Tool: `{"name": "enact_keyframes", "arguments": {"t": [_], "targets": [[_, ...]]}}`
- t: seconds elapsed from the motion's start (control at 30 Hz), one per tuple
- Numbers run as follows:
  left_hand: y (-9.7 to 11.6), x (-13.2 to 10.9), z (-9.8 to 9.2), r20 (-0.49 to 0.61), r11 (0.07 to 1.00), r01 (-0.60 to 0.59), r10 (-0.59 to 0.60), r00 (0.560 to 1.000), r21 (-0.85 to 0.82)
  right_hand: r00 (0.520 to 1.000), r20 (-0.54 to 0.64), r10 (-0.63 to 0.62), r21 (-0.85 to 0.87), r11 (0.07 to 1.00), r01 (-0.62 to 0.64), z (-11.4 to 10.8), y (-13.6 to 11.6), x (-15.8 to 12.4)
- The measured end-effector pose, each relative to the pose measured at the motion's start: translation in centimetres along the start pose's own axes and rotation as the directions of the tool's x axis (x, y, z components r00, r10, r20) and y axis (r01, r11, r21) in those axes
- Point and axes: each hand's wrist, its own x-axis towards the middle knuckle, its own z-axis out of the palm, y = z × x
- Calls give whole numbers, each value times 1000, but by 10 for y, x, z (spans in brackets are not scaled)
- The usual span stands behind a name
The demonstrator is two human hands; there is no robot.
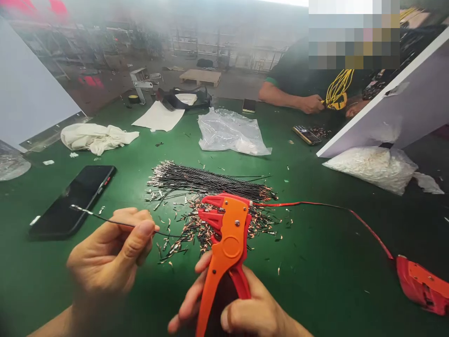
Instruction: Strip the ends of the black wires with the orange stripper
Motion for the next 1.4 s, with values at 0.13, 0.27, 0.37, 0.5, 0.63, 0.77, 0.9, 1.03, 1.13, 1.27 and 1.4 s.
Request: {"name": "enact_keyframes", "arguments": {"t": [0.13,0.27,0.37,0.5,0.63,0.77,0.9,1.03,1.13,1.27,1.4], "targets": [[-5,-2,-4,-8,999,-22,22,1000,44,997,-31,-64,-57,996,63,-2,0,-2],[-1,-3,-2,55,994,-104,102,993,45,998,-63,-21,-39,999,18,-3,-1,-5],[3,0,-1,24,993,-121,121,992,5,995,-94,-38,-80,996,31,-5,0,-6],[6,4,1,-36,996,-87,86,996,-21,993,-37,-113,-271,958,99,-11,5,-7],[7,-1,6,-68,998,-41,38,997,-42,996,-1,-92,-309,947,87,-9,8,-7],[6,-10,10,-71,998,-1,-3,997,-55,997,-51,-65,-318,947,45,-3,8,-2],[6,-14,12,-67,998,19,-23,998,-63,998,-19,-54,-316,948,46,2,8,0],[5,-16,11,-27,999,-23,22,999,-33,998,-53,-21,-303,953,4,4,6,-3],[2,-18,10,45,984,-173,171,984,41,999,-28,-28,-275,961,20,-1,9,-3],[-4,-19,10,57,947,-303,299,953,109,994,65,-85,-259,961,99,-9,13,-1],[-9,-20,7,66,936,-323,316,946,141,998,-36,-57,-269,962,46,-3,11,-3]]}}
